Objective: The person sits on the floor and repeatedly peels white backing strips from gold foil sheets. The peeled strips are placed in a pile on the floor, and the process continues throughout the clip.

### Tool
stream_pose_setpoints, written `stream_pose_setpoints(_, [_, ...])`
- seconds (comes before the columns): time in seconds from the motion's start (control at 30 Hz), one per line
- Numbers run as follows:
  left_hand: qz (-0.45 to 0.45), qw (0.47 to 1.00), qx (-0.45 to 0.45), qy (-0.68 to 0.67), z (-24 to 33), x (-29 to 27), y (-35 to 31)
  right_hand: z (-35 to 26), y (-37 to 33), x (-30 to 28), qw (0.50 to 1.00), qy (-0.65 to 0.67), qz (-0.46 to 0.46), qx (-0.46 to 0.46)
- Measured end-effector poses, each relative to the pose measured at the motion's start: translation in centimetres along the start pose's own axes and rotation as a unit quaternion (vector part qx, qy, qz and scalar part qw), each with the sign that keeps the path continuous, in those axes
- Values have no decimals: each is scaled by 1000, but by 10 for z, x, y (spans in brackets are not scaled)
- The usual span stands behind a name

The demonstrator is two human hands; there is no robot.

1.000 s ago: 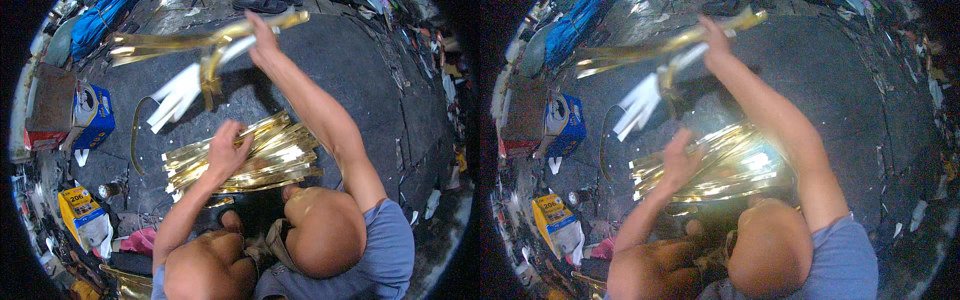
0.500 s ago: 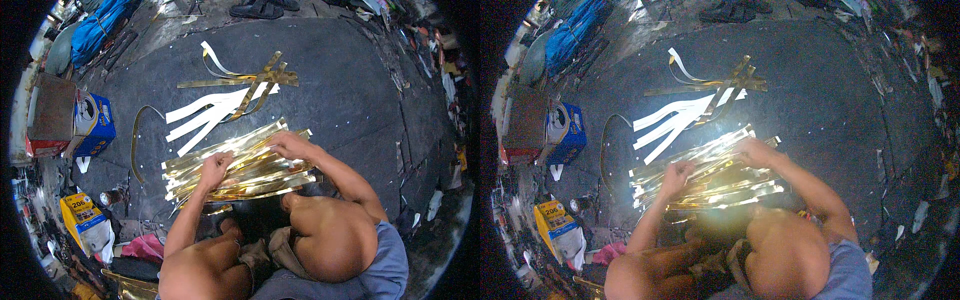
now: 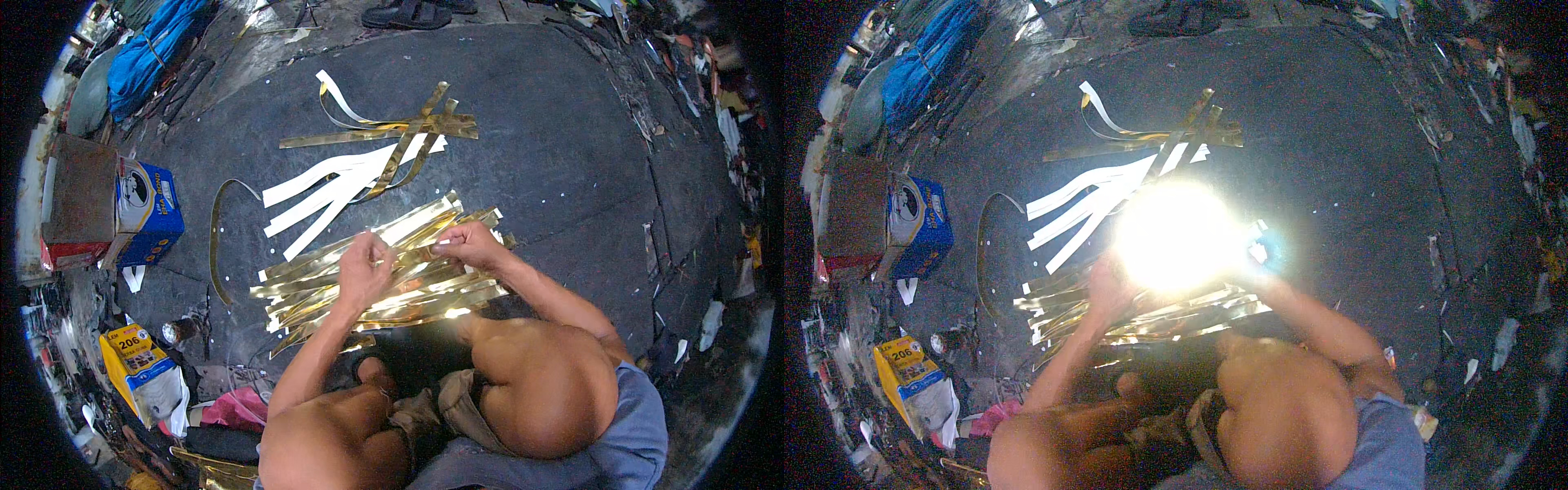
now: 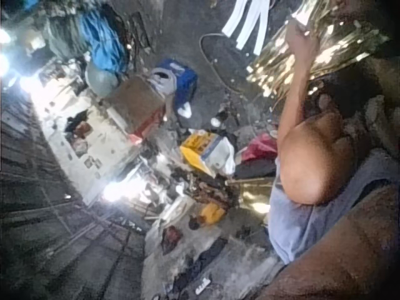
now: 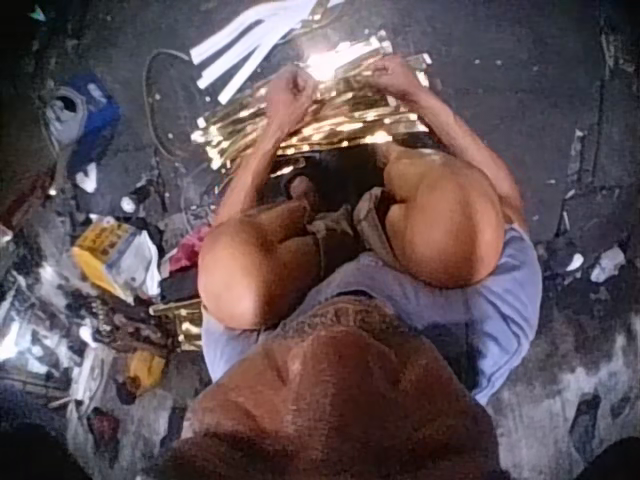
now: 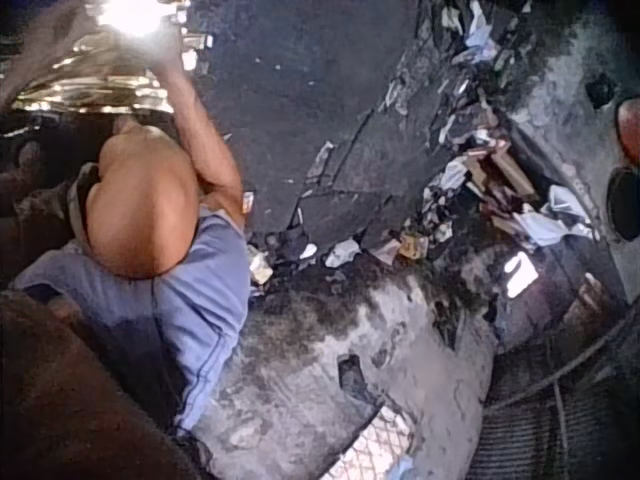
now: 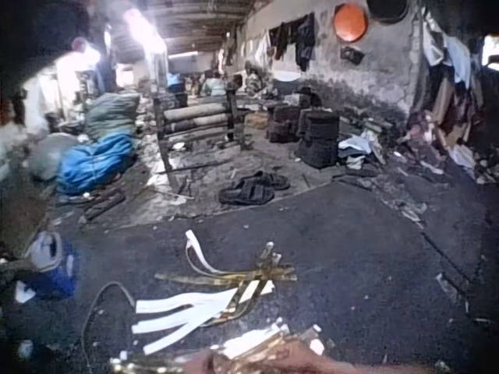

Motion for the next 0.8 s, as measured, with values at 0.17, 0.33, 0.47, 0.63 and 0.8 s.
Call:
stream_pose_setpoints(0.17, [-142, 950, -166, -225, -4, 30, -31, 2, -21, 31, 993, 4, 27, -114])
stream_pose_setpoints(0.33, [-166, 939, -192, -232, 2, 26, -36, 18, -24, 35, 987, 113, -62, -95])
stream_pose_setpoints(0.47, [-157, 945, -179, -224, -1, 25, -42, 9, -27, 49, 970, 213, -115, 2])
stream_pose_setpoints(0.63, [-186, 939, -189, -218, 8, 23, -40, 18, -18, 45, 958, 245, -151, 0])
stream_pose_setpoints(0.8, [4, 911, -283, -301, -29, -4, -31, 37, 6, 42, 876, 448, -131, 122])
Point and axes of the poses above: each hand's wrist, its own y-axis towards the middle knuckle, its own x-axis out of the palm, z = x × y, the point moved 4 cm from there along y, towards the middle knuckle, and after that the axes turned 15 degrees about z, right-handed, at the moved point
